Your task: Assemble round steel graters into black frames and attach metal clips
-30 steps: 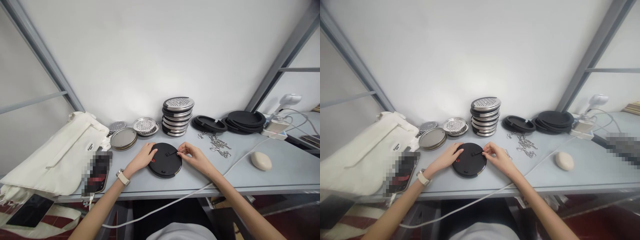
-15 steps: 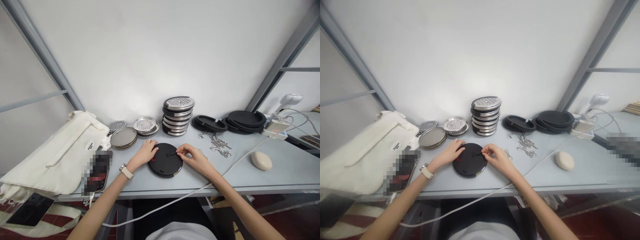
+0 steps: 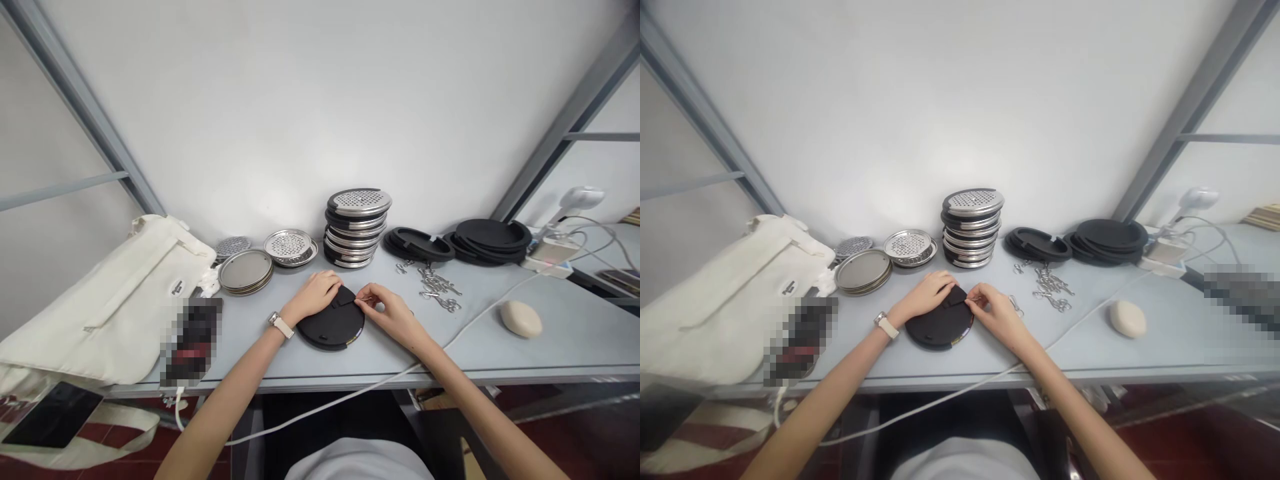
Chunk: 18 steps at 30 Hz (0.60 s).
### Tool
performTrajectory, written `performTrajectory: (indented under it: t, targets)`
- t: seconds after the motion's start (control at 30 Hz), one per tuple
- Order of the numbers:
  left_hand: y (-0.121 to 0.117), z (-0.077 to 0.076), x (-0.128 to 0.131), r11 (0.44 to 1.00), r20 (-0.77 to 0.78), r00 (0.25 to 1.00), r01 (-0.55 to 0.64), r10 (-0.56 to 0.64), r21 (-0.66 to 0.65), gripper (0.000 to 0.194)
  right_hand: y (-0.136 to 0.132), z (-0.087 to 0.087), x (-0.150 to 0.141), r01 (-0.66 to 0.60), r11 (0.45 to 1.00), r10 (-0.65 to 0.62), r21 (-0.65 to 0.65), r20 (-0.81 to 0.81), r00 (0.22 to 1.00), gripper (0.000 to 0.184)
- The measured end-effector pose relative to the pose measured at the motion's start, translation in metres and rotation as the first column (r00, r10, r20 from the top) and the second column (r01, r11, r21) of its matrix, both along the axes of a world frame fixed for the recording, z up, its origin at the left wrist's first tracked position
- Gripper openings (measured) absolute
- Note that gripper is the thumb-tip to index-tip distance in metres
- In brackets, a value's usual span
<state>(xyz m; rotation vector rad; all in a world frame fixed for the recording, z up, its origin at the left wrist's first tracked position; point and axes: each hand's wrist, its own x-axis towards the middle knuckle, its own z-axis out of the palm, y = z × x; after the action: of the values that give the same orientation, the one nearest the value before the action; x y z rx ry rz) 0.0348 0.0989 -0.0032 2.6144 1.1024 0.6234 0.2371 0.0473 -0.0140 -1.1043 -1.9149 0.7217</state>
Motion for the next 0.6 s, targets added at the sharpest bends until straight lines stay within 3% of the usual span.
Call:
performTrajectory:
  t: [0.27, 0.6]
  targets:
    - [-0.0035, 0.0048, -0.0018, 0.999, -0.015, 1.0, 0.007, -0.007, 0.043, 0.032, 0.0008, -0.0029, 0.0036, 0.077, 0.997, -0.077, 0.009, 0.007, 0.997, 0.01]
    - [-0.0082, 0.0097, -0.0049, 0.998, 0.045, 0.997, 0.055, -0.055, 0.007, 0.029, -0.0031, 0.0017, 0.0001, 0.016, 1.0, -0.017, 0.02, 0.056, 0.998, 0.02]
